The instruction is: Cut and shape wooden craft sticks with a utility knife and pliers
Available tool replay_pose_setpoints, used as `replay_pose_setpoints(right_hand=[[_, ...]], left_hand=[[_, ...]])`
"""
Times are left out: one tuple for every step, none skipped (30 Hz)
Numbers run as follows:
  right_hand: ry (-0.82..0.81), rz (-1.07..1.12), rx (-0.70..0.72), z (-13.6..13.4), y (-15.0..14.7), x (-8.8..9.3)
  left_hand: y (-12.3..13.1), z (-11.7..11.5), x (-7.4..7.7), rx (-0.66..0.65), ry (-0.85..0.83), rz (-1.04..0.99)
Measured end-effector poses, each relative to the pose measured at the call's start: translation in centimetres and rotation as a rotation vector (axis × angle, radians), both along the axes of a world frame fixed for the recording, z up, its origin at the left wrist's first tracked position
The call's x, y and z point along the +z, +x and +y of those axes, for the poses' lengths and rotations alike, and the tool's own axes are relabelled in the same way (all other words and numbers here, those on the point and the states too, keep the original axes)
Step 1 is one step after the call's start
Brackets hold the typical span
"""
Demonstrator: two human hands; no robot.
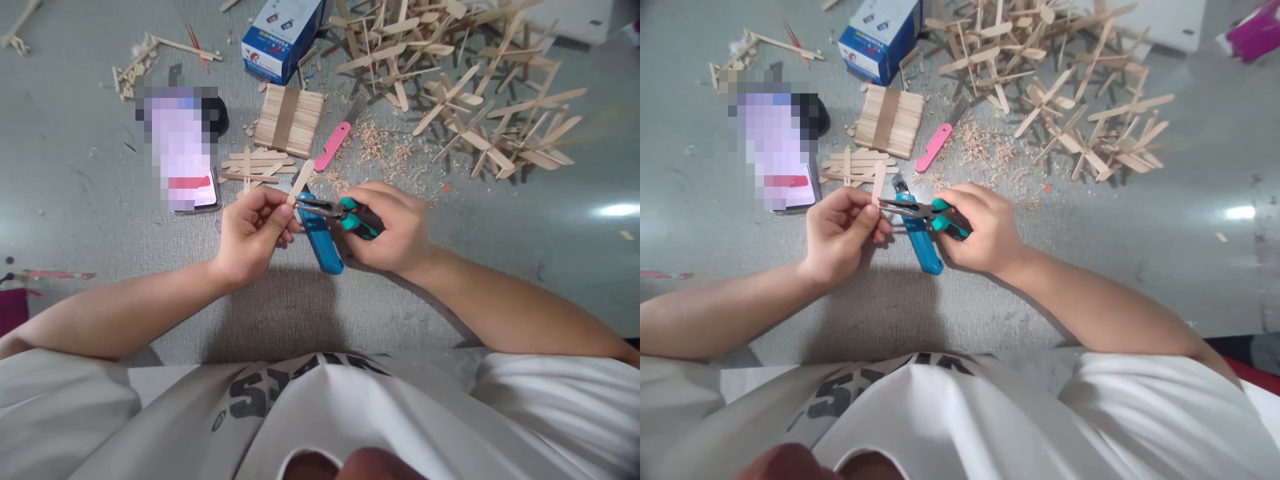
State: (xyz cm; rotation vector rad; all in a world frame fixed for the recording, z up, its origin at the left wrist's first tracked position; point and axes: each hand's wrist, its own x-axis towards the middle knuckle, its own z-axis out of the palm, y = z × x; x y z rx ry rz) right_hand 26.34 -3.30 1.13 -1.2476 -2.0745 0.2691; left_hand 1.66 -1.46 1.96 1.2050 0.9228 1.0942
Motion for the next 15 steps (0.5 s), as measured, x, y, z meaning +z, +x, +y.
replay_pose_setpoints(right_hand=[[-0.017,-0.011,-0.002,-0.1,0.0,0.1],[-0.04,-0.021,-0.01,-0.1,-0.1,0.2],[-0.067,-0.028,-0.024,-0.2,-0.1,0.3],[-0.086,-0.027,-0.035,-0.2,-0.1,0.3],[-0.095,-0.022,-0.04,-0.1,-0.1,0.3],[-0.093,-0.015,-0.038,-0.1,0.0,0.2],[-0.081,-0.009,-0.034,0.0,0.0,0.1],[-0.065,-0.005,-0.03,0.0,0.0,-0.1],[-0.055,-0.007,-0.03,0.1,0.0,-0.3],[-0.047,-0.012,-0.034,0.2,0.1,-0.4],[-0.045,-0.019,-0.039,0.2,0.1,-0.6],[-0.048,-0.027,-0.045,0.2,0.1,-0.7],[-0.05,-0.034,-0.049,0.3,0.2,-0.9],[-0.046,-0.036,-0.048,0.3,0.2,-0.9],[-0.034,-0.034,-0.043,0.3,0.2,-1.0]], left_hand=[[0.0,0.0,0.0,-0.002,0.008,0.003],[0.0,0.0,0.0,-0.004,0.014,0.004],[0.0,0.0,0.0,-0.005,0.02,0.001],[0.0,0.0,0.0,-0.007,0.023,0.0],[0.0,0.0,0.0,-0.007,0.025,0.0],[0.0,0.0,0.0,-0.008,0.025,0.004],[0.0,0.0,-0.1,-0.01,0.023,0.01],[0.0,0.1,-0.1,-0.013,0.022,0.013],[0.0,0.1,-0.1,-0.014,0.02,0.015],[0.0,0.1,-0.1,-0.016,0.016,0.015],[0.0,0.1,-0.1,-0.017,0.013,0.014],[0.0,0.1,-0.1,-0.016,0.011,0.013],[0.0,0.1,-0.1,-0.012,0.009,0.012],[0.0,0.1,0.0,-0.007,0.008,0.01],[0.0,0.2,0.0,-0.001,0.009,0.006]])
